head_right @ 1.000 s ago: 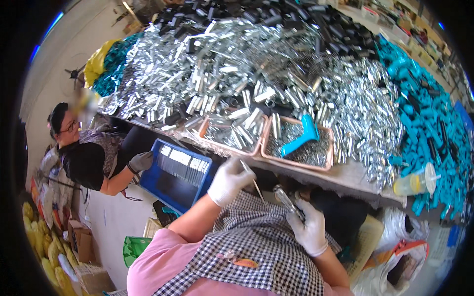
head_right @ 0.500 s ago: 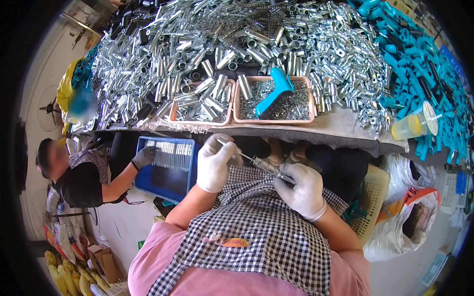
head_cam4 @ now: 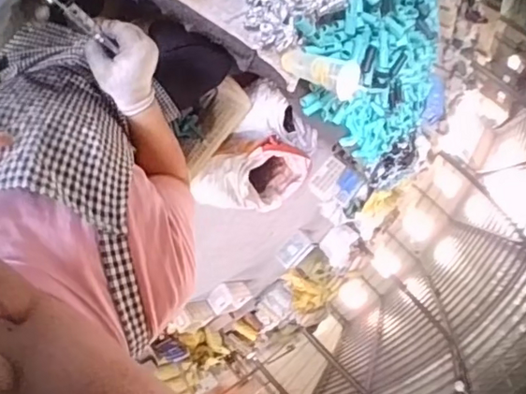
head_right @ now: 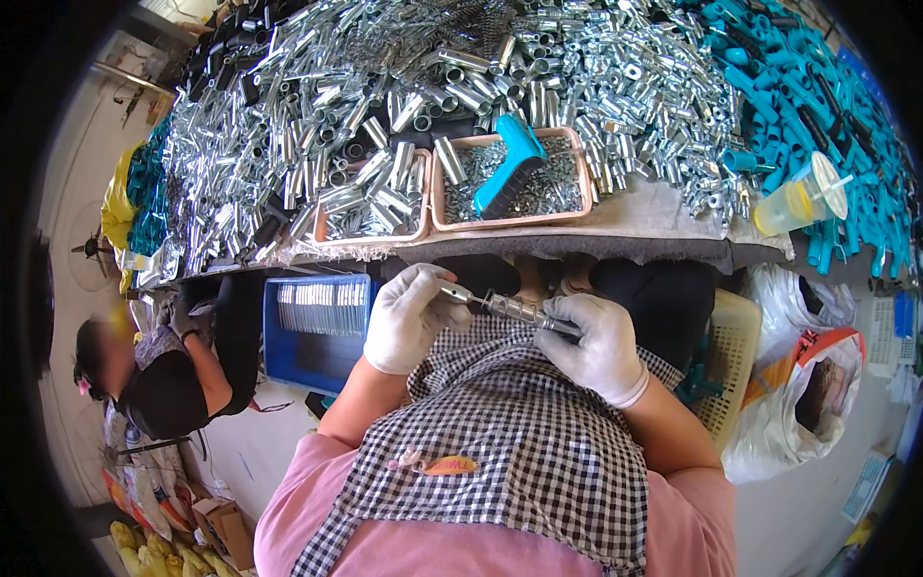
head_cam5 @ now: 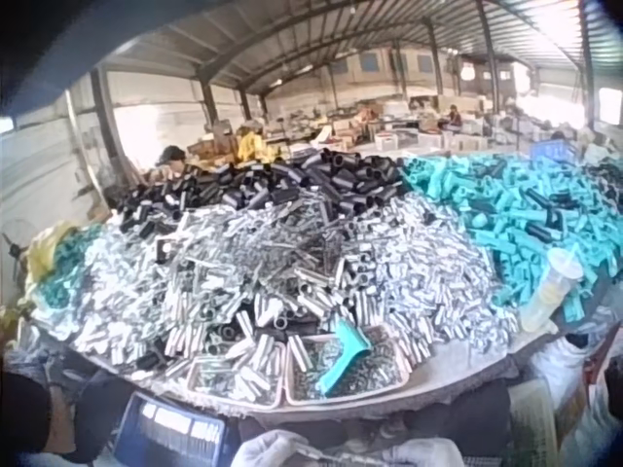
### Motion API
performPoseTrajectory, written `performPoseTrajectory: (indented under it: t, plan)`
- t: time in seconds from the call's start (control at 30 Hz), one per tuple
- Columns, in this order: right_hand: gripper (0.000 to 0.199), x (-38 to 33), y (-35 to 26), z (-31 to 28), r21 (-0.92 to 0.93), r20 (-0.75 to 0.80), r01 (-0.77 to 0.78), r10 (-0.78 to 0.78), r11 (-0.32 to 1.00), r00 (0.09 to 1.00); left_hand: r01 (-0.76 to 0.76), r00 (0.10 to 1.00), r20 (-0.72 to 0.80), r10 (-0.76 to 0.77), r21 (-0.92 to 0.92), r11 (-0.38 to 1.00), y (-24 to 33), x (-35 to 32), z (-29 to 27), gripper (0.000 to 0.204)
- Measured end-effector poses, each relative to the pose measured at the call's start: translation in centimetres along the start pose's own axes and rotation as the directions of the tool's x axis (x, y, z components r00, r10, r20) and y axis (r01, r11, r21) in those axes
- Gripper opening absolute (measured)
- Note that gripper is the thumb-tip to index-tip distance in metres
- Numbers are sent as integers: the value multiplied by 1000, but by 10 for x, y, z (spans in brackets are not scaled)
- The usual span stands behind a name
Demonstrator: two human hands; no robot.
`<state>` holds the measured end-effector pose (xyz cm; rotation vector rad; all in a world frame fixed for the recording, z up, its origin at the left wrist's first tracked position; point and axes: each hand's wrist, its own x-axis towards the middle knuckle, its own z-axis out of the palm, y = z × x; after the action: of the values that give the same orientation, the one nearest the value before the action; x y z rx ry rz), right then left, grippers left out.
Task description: Assembling components of handheld tools, specifically caulking guns, by fitting metal tubes, springs, and plastic handles together.
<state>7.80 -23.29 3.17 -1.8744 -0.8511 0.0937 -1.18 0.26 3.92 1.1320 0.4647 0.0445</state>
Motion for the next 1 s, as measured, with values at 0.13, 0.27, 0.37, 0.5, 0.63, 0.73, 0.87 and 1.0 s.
performPoseTrajectory:
  t: [0.13,0.27,0.37,0.5,0.63,0.73,0.87,1.0]
  plan:
    - [20,1,-5,2,16,35,-13,12,1000,999,60,998,21,-58,-106,993,-3,-4,11,21]
    - [19,-2,-7,1,28,17,28,-29,999,999,202,978,77,-194,-122,972,6,-2,2,22]
    - [19,-5,-11,1,83,45,-40,37,996,998,267,947,222,-231,-151,952,-3,1,-10,29]
    - [21,-5,-8,2,38,28,-18,16,999,999,162,973,152,-174,90,983,-9,-1,-6,34]
    - [22,0,-13,5,-14,50,27,-27,1000,998,39,999,9,-42,221,974,-10,-8,12,32]
    - [25,3,-9,11,31,53,24,-26,999,998,43,998,36,-49,152,987,-14,-7,20,36]
    - [33,-1,-3,12,120,76,-6,-3,993,997,50,999,6,-50,32,998,-7,-14,24,35]
    - [40,2,2,10,-15,127,145,-142,989,982,37,998,-46,-37,7,999,-8,-14,24,34]
